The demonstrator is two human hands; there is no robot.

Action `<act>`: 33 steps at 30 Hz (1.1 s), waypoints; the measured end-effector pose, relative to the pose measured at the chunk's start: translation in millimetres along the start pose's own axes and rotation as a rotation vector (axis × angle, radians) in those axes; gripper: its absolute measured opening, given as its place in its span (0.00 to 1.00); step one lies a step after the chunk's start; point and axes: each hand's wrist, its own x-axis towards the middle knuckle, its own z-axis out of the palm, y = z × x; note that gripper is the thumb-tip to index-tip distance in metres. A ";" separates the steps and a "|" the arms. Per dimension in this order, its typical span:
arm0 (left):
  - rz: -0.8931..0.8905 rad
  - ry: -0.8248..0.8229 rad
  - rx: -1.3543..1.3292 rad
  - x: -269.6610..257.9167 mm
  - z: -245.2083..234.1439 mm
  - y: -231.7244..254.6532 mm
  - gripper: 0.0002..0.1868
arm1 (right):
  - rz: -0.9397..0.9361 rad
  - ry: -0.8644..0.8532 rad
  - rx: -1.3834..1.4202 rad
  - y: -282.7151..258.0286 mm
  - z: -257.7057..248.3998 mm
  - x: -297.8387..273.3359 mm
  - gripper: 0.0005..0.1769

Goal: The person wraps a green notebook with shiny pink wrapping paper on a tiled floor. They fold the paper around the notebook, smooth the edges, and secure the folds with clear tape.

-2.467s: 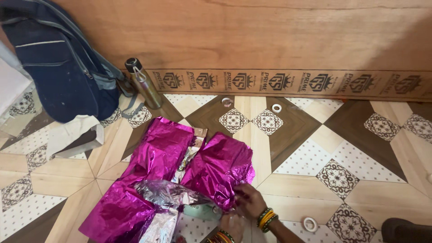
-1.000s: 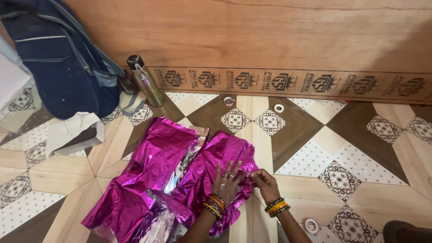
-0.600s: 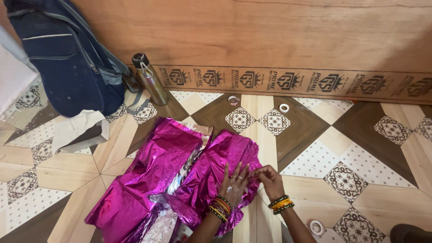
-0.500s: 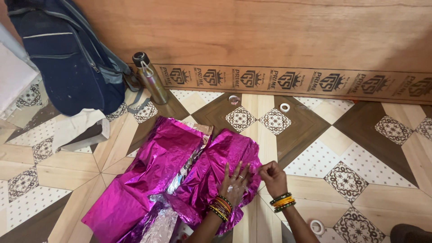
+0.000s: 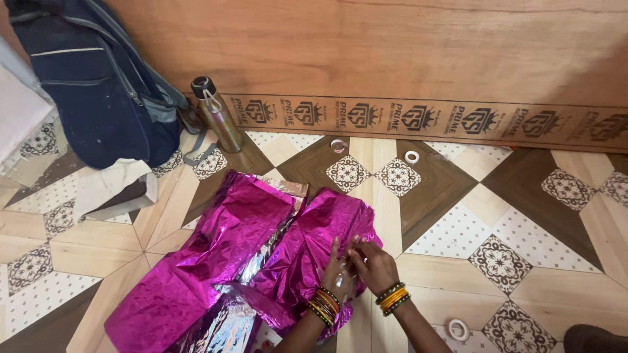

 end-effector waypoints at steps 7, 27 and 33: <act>-0.102 -0.201 -0.223 0.9 3.3 -15.5 0.29 | 0.130 -0.165 0.511 73.0 1.3 6.1 0.23; -0.168 -0.226 -0.450 -17.9 14.0 -17.7 0.38 | -0.086 -0.016 -0.053 98.1 53.5 -16.1 0.09; -0.170 -0.368 -0.460 -13.0 4.4 -19.2 0.41 | -0.052 -0.093 0.001 111.0 55.0 -21.6 0.06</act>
